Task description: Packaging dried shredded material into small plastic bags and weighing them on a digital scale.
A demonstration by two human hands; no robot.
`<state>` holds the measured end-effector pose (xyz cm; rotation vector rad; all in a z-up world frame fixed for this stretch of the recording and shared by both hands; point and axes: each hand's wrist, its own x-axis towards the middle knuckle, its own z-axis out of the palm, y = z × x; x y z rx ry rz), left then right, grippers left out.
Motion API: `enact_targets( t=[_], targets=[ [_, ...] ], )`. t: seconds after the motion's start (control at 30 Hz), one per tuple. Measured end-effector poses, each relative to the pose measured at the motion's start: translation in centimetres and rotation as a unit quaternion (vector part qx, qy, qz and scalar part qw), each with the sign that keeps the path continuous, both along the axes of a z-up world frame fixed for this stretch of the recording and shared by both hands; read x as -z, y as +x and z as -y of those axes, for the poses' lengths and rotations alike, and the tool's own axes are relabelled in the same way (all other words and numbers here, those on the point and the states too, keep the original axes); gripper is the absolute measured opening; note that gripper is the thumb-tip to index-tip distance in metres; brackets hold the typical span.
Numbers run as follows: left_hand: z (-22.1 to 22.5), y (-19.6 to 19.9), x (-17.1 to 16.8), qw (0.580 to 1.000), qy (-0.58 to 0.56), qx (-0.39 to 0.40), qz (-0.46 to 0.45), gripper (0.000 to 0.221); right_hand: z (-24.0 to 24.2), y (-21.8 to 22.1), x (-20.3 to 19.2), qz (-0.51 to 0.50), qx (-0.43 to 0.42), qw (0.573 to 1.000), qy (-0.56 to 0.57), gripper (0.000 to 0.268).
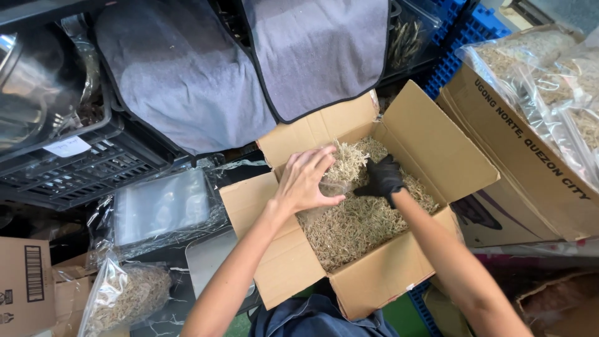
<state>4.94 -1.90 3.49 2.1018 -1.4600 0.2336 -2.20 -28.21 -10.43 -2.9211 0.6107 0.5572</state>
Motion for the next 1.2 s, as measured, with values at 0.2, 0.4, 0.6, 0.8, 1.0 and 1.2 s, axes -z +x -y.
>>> enact_targets(
  t=[0.2, 0.4, 0.6, 0.8, 1.0, 1.2],
  targets=[
    [0.9, 1.5, 0.1, 0.996, 0.055, 0.022, 0.059, 0.066, -0.3, -0.5, 3.7, 0.044, 0.031, 0.997, -0.057, 0.128],
    [-0.5, 2.0, -1.8, 0.998, 0.017, 0.067, 0.005, 0.064, -0.9, -0.3, 5.6, 0.121, 0.027, 0.981, -0.15, 0.09],
    [-2.2, 2.0, -2.9, 0.991, 0.003, 0.093, -0.095, 0.05, 1.9, 0.6, 7.5, 0.243, 0.003, 0.963, -0.114, 0.057],
    [-2.0, 0.4, -2.5, 0.982, 0.012, 0.055, -0.179, 0.069, 5.4, -1.3, 5.5, 0.278, 0.04, 0.955, 0.096, 0.052],
    [0.6, 0.0, 1.8, 0.973, -0.087, 0.049, -0.208, 0.077, 0.6, -5.6, -7.3, 0.332, 0.166, 0.847, 0.38, 0.058],
    [2.4, 0.2, 4.4, 0.974, -0.128, 0.047, -0.184, 0.08, -1.4, -6.5, -17.0, 0.349, 0.177, 0.748, 0.536, 0.066]
  ],
)
